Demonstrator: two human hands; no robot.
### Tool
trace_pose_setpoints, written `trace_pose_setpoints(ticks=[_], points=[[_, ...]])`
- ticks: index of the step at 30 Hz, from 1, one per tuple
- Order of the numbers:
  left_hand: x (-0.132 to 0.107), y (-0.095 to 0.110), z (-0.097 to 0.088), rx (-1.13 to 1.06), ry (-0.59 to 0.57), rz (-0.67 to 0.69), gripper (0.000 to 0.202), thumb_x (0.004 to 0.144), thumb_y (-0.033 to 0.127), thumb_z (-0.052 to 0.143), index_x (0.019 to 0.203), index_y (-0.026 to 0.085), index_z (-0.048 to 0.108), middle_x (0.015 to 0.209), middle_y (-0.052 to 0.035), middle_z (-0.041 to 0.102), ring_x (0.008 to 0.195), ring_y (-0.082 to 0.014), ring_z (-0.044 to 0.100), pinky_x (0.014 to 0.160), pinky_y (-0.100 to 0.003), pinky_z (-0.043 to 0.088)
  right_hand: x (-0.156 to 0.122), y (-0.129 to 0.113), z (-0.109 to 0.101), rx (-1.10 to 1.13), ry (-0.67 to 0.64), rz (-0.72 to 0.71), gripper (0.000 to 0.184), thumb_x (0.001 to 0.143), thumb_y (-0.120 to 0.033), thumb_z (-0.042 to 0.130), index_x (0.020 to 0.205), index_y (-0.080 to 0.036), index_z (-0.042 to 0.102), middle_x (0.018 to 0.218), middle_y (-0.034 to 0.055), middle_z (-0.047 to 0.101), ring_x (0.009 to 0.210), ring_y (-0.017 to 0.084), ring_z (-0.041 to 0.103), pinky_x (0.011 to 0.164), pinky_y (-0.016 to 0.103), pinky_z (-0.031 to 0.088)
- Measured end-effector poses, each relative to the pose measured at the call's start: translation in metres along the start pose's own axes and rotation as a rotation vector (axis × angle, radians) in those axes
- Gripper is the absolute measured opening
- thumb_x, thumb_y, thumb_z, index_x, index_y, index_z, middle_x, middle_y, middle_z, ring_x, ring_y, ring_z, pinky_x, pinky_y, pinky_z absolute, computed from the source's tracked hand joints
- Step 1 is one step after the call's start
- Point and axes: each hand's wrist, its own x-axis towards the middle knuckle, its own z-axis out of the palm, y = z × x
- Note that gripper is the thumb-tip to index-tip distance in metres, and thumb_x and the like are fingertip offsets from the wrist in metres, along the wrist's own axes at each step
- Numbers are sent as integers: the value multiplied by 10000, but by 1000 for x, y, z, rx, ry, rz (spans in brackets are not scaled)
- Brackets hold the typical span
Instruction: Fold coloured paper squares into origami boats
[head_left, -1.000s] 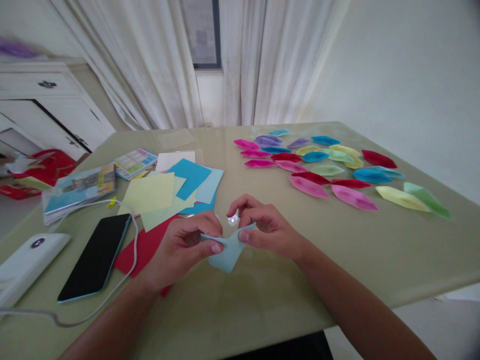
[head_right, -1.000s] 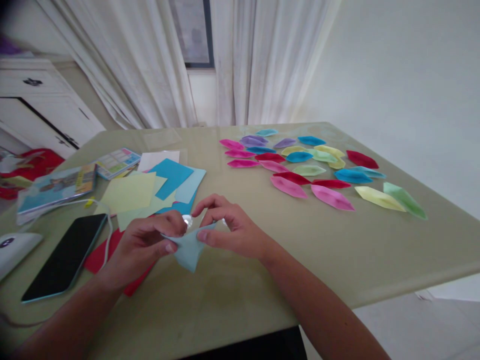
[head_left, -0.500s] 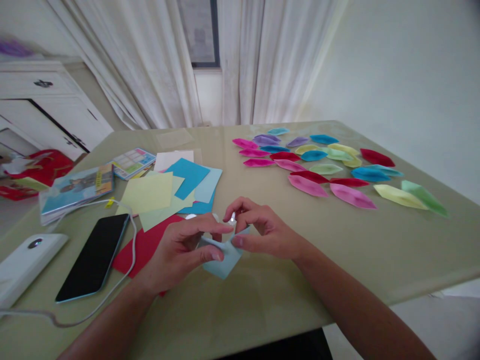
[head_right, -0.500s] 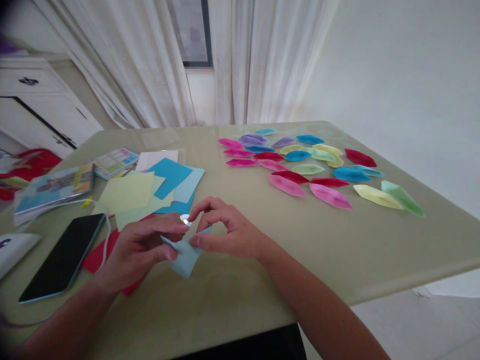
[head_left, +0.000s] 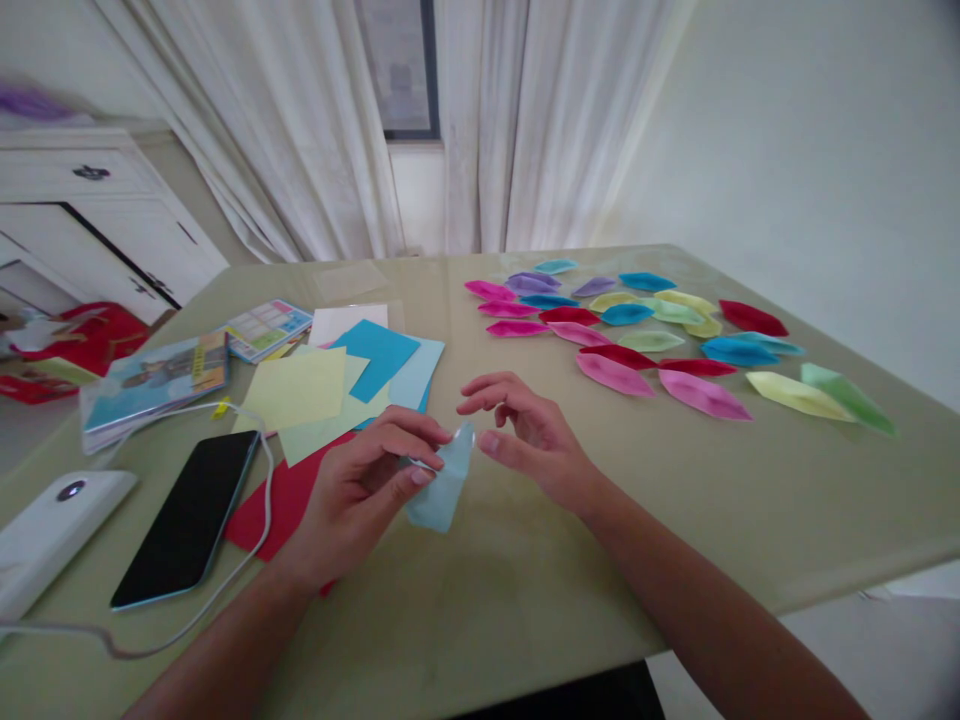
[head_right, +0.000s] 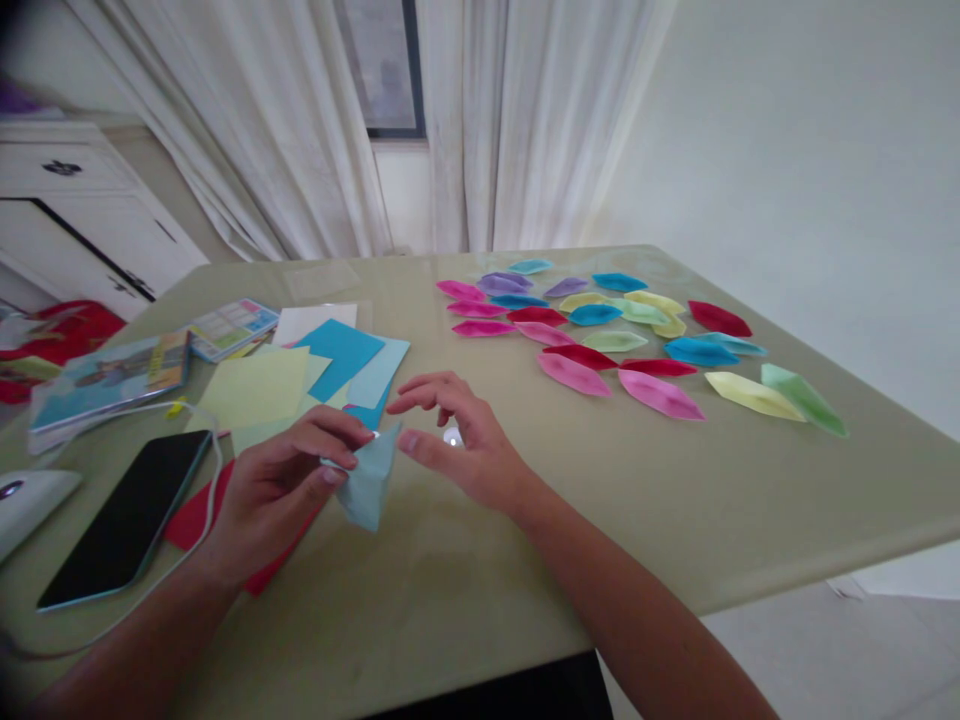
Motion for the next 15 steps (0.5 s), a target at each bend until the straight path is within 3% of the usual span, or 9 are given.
trace_pose_setpoints(ticks=[3,6,10,15], points=[[-1,0,0,3,12,2,84,1007,210,725,1018,247,800,1186,-81,751,1066,-192,695,849,-262,594,0,1,1,12,-24,14,183,997,-380,743,1139,-271,782,1280,78,686,1207,249,606,875,351,449],[-2,1,-1,-27,-9,-21,90,1012,213,724,1028,250,805,1126,-76,790,1053,-193,718,834,-254,596,0,2,3,63,-40,42,137,981,-380,773,1032,-254,787,1256,73,685,1175,235,618,884,349,451],[-2,1,-1,-143,-68,-45,96,973,205,777,1040,257,822,1102,-74,806,1032,-195,739,821,-250,611,1,1,3,185,-42,100,221,942,-434,816,887,-225,766,1200,69,671,1092,218,622,888,351,469],[1,-1,-4,-204,-134,-78,171,922,192,832,1075,264,857,1091,-96,802,1007,-218,755,812,-275,634,0,3,0,241,-57,143,265,901,-454,856,841,-213,764,1169,61,664,1021,195,613,893,337,465]])
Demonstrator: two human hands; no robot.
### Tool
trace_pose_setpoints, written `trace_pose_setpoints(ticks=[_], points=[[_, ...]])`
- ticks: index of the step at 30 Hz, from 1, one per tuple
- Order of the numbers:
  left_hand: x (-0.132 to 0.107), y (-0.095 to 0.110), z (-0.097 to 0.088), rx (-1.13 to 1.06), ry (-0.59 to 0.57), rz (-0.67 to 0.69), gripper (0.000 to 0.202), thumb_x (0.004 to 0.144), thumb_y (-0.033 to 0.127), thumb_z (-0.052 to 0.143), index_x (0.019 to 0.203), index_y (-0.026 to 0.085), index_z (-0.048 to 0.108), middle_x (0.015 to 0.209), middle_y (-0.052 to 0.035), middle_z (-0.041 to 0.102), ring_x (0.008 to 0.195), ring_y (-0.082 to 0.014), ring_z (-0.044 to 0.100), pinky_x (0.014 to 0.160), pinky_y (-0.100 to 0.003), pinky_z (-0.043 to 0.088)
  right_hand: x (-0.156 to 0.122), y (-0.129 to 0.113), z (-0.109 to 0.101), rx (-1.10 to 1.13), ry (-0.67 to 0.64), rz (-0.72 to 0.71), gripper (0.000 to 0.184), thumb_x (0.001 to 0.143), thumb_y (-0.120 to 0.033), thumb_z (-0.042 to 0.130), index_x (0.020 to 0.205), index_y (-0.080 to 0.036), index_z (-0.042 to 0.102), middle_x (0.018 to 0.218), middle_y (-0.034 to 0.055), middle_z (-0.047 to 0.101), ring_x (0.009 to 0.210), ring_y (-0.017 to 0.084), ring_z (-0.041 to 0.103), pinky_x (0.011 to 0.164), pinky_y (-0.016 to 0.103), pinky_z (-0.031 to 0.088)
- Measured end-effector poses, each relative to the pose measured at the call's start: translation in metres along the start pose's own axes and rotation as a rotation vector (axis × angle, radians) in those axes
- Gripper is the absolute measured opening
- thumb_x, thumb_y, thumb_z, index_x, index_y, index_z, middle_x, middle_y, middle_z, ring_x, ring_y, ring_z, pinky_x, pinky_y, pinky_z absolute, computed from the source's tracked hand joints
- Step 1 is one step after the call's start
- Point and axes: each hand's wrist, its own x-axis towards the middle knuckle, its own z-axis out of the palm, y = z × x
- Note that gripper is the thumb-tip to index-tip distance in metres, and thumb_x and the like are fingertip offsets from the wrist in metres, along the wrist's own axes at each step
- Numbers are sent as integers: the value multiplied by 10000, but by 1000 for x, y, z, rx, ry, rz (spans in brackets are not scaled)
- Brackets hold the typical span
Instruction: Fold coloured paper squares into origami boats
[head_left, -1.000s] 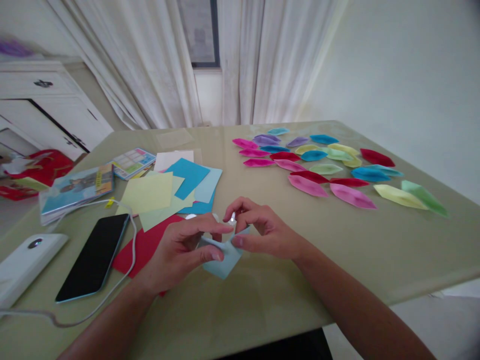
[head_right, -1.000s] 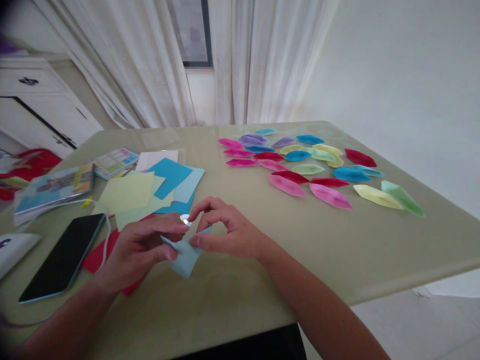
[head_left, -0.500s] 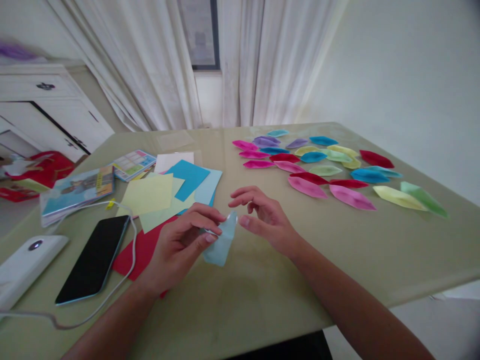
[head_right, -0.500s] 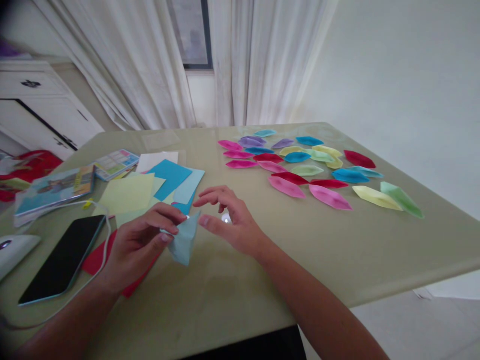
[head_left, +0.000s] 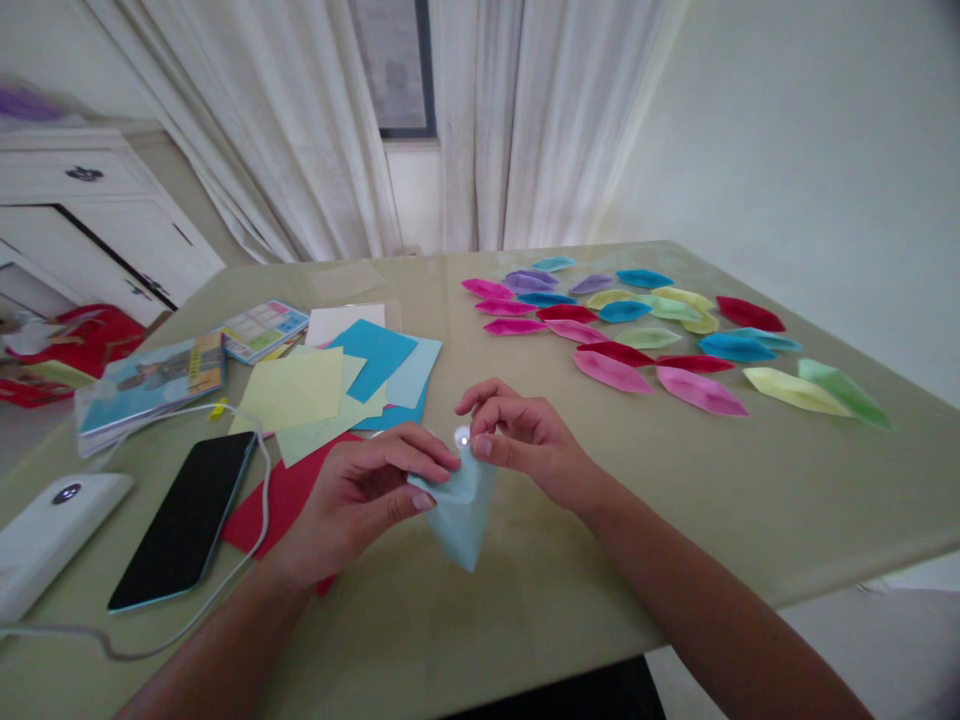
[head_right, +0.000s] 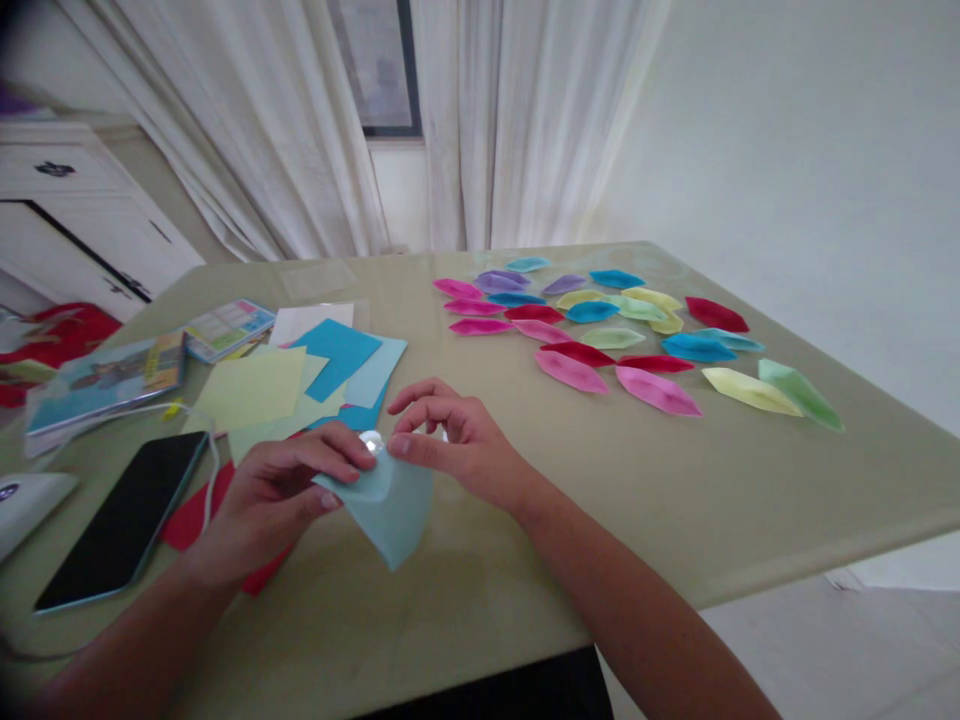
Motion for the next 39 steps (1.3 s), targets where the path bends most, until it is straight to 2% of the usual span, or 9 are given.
trace_pose_setpoints(ticks=[6,10,14,20,26,28,32,36,39], points=[[-1,-3,-4,1,-1,-26,166,920,214,835,1076,260,871,1077,-115,786,980,-228,751,810,-297,644,-1,5,-2,109,-19,15,219,859,-392,899,825,-216,774,1191,55,663,1024,186,617,893,320,486],[-1,-3,-1,-45,-48,-63,285,844,136,889,1093,273,872,1196,-116,741,1073,-228,731,837,-266,638,-1,3,-1,157,-11,45,225,831,-371,922,789,-209,772,1176,57,662,1078,198,622,929,324,495],[1,-1,4,-111,-86,-110,354,799,86,907,1099,270,866,1238,-114,711,1079,-225,727,789,-242,625,-1,1,0,166,-22,37,197,829,-345,923,782,-211,787,1147,50,660,1056,191,621,982,339,481],[4,4,7,-98,-156,-143,221,881,177,862,1077,279,876,1091,-105,783,1004,-225,738,797,-279,607,-2,1,2,151,-45,56,212,822,-381,924,790,-216,794,1137,51,667,1038,197,628,994,355,479],[3,-1,10,-167,-90,-149,215,818,218,925,1023,261,874,908,-63,762,816,-173,699,710,-242,565,-2,0,4,162,-79,83,192,815,-375,928,799,-223,812,1120,49,681,1001,189,633,948,343,500],[2,-3,11,-219,-73,-172,218,784,273,957,984,254,874,864,-46,736,751,-153,667,652,-221,533,-2,0,5,171,-90,89,197,811,-371,932,792,-219,808,1099,46,683,984,183,634,931,336,501],[-1,-3,15,-247,-80,-246,231,804,398,940,957,237,876,800,-43,749,683,-143,651,604,-211,499,-2,0,7,190,-112,106,206,820,-357,930,790,-203,796,1078,42,675,948,167,631,907,322,491],[-2,-3,17,-262,-86,-269,180,774,302,966,917,232,882,812,-50,784,725,-161,697,639,-218,534,-2,2,7,211,-120,94,187,841,-337,918,805,-201,796,1063,35,671,953,162,630,918,319,478],[-2,-6,17,-291,-67,-270,220,737,206,984,926,247,880,828,-32,793,729,-148,718,644,-201,556,-2,2,7,224,-124,91,159,853,-305,905,807,-200,796,1058,30,672,954,155,627,913,306,472]])
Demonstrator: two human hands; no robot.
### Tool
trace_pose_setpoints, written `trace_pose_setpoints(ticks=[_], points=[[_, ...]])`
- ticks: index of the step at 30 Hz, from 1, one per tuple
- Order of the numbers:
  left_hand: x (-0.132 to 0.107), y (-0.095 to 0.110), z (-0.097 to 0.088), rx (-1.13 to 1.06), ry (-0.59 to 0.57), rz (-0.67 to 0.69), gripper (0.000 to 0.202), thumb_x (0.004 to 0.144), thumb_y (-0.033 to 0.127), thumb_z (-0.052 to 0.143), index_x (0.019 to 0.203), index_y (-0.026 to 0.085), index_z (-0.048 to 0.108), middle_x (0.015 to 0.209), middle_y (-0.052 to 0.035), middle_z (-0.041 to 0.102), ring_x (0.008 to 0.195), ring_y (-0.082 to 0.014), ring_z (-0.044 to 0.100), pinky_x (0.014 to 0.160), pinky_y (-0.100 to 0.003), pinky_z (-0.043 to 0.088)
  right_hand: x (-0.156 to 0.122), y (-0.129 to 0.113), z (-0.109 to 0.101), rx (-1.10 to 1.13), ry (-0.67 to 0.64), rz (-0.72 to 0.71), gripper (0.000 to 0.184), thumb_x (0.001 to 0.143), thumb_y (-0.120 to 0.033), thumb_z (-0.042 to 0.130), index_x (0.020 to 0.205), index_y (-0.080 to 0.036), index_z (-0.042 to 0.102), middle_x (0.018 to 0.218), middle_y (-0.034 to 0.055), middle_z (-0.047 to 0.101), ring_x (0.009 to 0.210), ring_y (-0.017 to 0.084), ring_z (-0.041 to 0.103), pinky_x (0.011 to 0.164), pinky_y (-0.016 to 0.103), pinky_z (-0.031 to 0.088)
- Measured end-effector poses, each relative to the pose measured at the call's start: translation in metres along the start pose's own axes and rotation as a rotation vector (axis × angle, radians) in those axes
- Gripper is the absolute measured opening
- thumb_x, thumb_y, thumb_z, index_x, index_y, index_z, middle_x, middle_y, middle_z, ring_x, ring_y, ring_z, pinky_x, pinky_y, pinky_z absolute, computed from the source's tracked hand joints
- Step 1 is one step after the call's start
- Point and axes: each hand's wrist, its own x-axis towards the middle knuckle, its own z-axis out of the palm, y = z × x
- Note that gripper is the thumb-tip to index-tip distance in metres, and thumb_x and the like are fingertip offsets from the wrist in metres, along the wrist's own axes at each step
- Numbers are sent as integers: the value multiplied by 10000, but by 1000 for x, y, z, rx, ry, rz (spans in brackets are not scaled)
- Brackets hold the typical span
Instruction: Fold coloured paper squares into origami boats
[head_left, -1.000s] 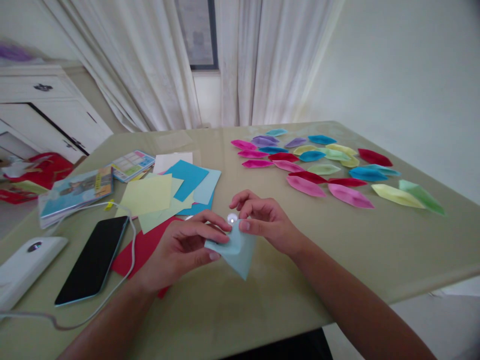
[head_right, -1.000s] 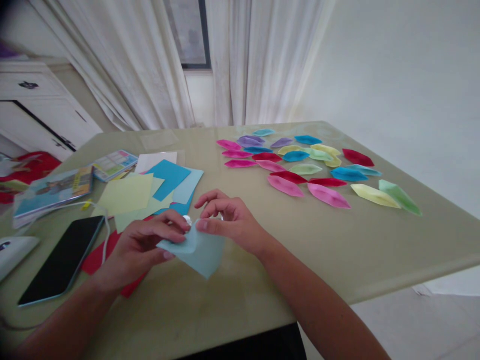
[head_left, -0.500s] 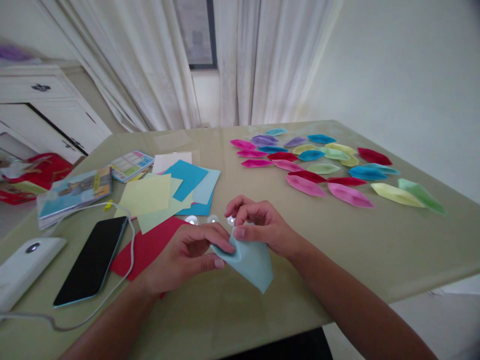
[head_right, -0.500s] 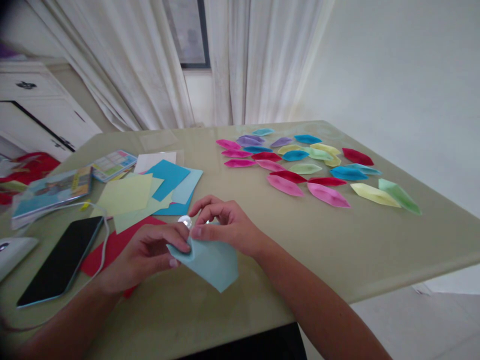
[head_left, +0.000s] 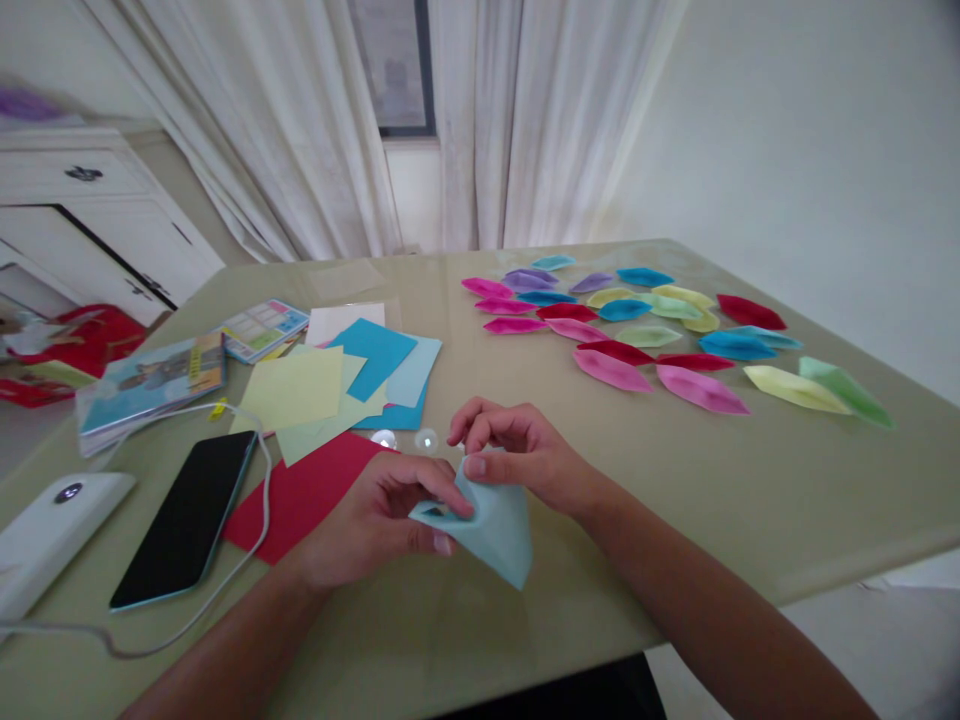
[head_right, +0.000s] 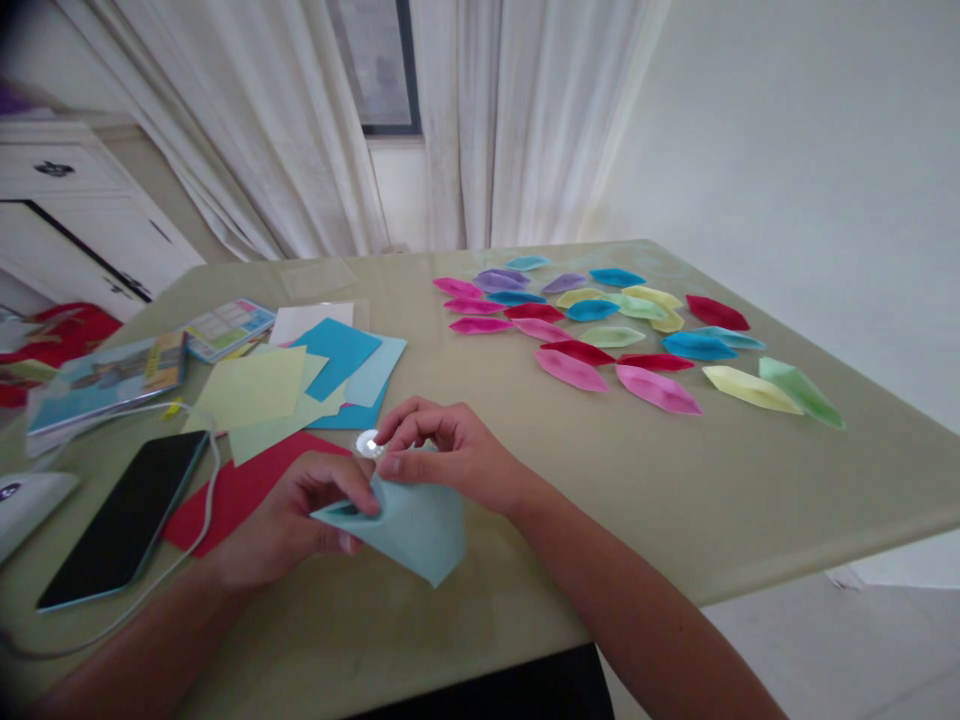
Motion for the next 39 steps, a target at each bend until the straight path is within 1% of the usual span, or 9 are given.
trace_pose_setpoints(ticks=[6,9,13,16,19,24,29,34,39], points=[[-1,-5,0,-75,20,10,364,695,116,988,997,283,871,879,-15,794,759,-139,737,625,-169,557,0,1,0,13,18,11,184,841,-315,909,786,-193,782,1054,37,677,937,158,621,860,292,477],[-1,-5,0,-94,4,16,377,701,116,984,1009,300,868,911,-10,778,775,-131,717,651,-175,552,0,1,0,33,22,20,197,850,-319,900,777,-190,771,1045,39,674,903,152,613,818,280,476],[-1,-6,-3,-120,-30,38,351,702,291,1011,1020,272,865,931,-30,738,813,-145,673,680,-196,529,0,1,0,49,22,23,188,851,-297,895,767,-194,763,1032,37,670,878,148,604,782,270,472],[-2,-6,-5,-118,-31,41,332,764,395,970,1039,245,859,929,-36,704,822,-144,642,712,-208,525,0,0,0,57,24,30,196,843,-299,898,762,-193,755,1029,36,668,860,144,599,750,261,468],[-5,-6,-5,-91,-1,37,284,762,321,972,1019,277,861,927,-22,707,813,-133,645,701,-192,527,0,0,-1,55,23,42,222,840,-326,898,753,-189,745,1034,39,668,840,140,596,721,256,467],[-7,-8,-7,-45,54,28,322,756,203,970,1025,344,862,923,2,739,781,-111,670,689,-169,540,-1,1,-1,54,21,46,237,826,-329,906,746,-184,737,1034,40,670,852,141,603,714,246,465],[-3,-10,-10,3,27,79,295,781,275,963,1053,304,853,923,-4,719,815,-122,645,708,-188,524,0,1,-2,61,9,27,197,843,-284,890,757,-180,748,1031,40,672,853,134,597,713,242,457],[0,-8,-9,10,8,109,108,853,294,910,927,252,844,873,-2,682,823,-128,623,735,-219,509,0,1,-1,46,-1,28,155,845,-263,894,774,-189,778,1031,36,669,859,134,604,726,249,467],[2,-5,-5,9,19,70,134,868,314,898,871,205,819,897,-20,694,848,-144,628,757,-235,509,0,2,-1,36,1,27,161,821,-294,923,781,-201,797,1032,38,667,874,147,619,745,267,491]])
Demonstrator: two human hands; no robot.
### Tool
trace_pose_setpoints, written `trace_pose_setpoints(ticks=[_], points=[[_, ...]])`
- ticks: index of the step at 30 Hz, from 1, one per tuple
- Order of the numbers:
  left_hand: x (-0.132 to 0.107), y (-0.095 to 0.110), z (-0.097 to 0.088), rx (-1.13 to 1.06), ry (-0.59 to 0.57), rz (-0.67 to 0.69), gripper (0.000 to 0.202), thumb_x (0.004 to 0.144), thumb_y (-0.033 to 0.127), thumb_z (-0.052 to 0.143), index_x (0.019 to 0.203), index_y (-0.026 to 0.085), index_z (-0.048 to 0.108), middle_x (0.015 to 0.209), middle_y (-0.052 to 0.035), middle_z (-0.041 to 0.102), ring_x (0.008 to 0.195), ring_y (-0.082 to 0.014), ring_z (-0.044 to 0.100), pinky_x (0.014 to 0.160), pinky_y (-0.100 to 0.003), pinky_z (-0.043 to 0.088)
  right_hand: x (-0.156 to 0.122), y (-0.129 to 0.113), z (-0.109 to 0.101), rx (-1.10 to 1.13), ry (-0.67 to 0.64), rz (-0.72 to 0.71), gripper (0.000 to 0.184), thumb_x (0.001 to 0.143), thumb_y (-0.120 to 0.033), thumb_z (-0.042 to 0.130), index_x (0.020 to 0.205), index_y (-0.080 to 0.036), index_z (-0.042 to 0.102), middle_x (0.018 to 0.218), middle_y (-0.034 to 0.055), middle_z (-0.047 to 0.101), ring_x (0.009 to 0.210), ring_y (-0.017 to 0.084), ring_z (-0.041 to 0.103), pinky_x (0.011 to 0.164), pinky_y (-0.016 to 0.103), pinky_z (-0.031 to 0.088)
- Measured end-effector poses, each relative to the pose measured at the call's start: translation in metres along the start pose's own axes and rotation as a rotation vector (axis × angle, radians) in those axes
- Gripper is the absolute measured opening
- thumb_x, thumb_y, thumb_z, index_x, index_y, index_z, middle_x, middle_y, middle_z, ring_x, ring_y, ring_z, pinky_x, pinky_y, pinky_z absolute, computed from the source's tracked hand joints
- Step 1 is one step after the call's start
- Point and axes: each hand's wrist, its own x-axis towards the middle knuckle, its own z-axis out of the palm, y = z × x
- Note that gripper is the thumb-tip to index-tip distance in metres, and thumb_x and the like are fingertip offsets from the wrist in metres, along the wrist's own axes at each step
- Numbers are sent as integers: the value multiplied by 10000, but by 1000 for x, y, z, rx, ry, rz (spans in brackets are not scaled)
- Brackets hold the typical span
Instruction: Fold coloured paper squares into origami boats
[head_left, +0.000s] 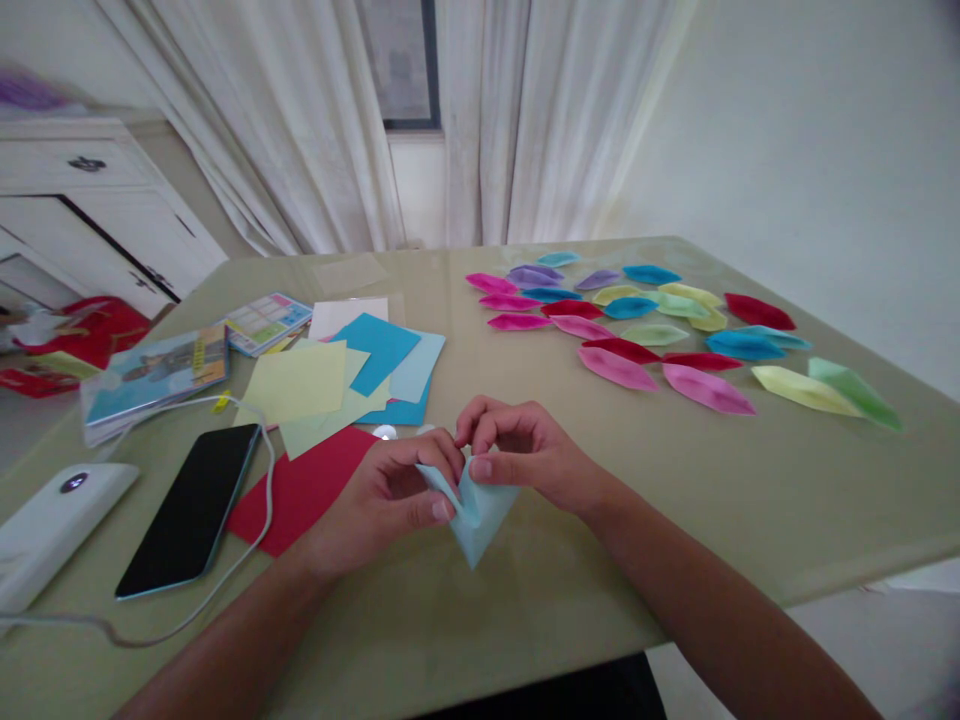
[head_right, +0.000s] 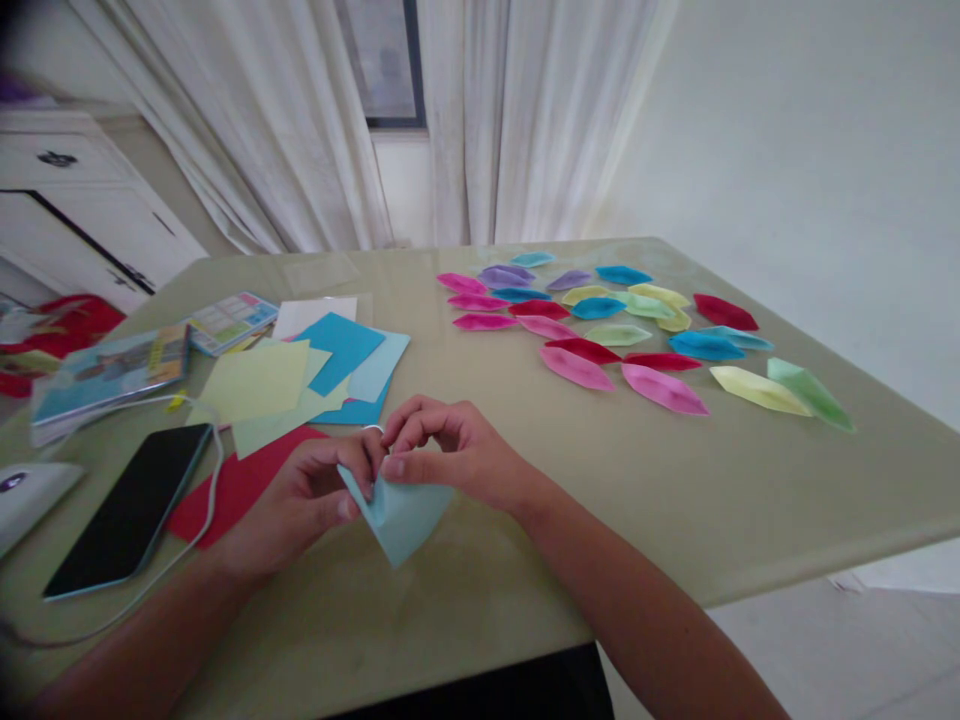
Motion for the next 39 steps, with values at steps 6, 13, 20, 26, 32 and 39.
trace_pose_setpoints(ticks=[6,13,20,26,32,39], points=[[2,-3,3,-38,30,-50,133,869,285,899,893,201,799,873,-8,719,827,-125,656,755,-203,525,0,-2,1,-29,7,-14,174,811,-296,939,778,-205,794,1022,29,670,885,151,634,809,297,513],[0,-13,4,-114,128,-93,257,826,241,929,995,224,736,857,20,694,732,-99,646,657,-176,534,2,4,3,-92,73,-93,176,788,-321,963,798,-231,813,1028,24,677,924,161,653,861,328,537],[9,-15,3,161,326,197,412,707,220,998,1003,232,712,1040,-29,683,974,-175,653,872,-266,557,2,6,2,-176,129,-153,149,809,-313,943,804,-244,811,1105,46,707,1014,202,692,939,382,559],[4,-12,0,354,277,230,168,906,256,849,1059,250,780,1137,-82,708,1120,-232,656,959,-339,531,1,5,3,-376,216,-305,132,860,-303,910,825,-255,792,1154,61,764,1103,237,703,1046,444,518],[0,-11,-1,495,241,222,260,945,262,815,1181,372,821,1401,-60,654,1329,-260,592,1137,-404,455,-1,3,8,-461,276,-368,78,876,-270,900,864,-270,822,1136,58,777,1062,229,708,1000,427,532],[-1,-16,0,610,223,226,393,955,265,794,1341,331,756,1309,-97,684,1249,-283,628,1074,-415,511,-2,2,12,-592,377,-395,41,895,-278,877,873,-303,853,1073,52,797,980,240,707,948,454,563]])
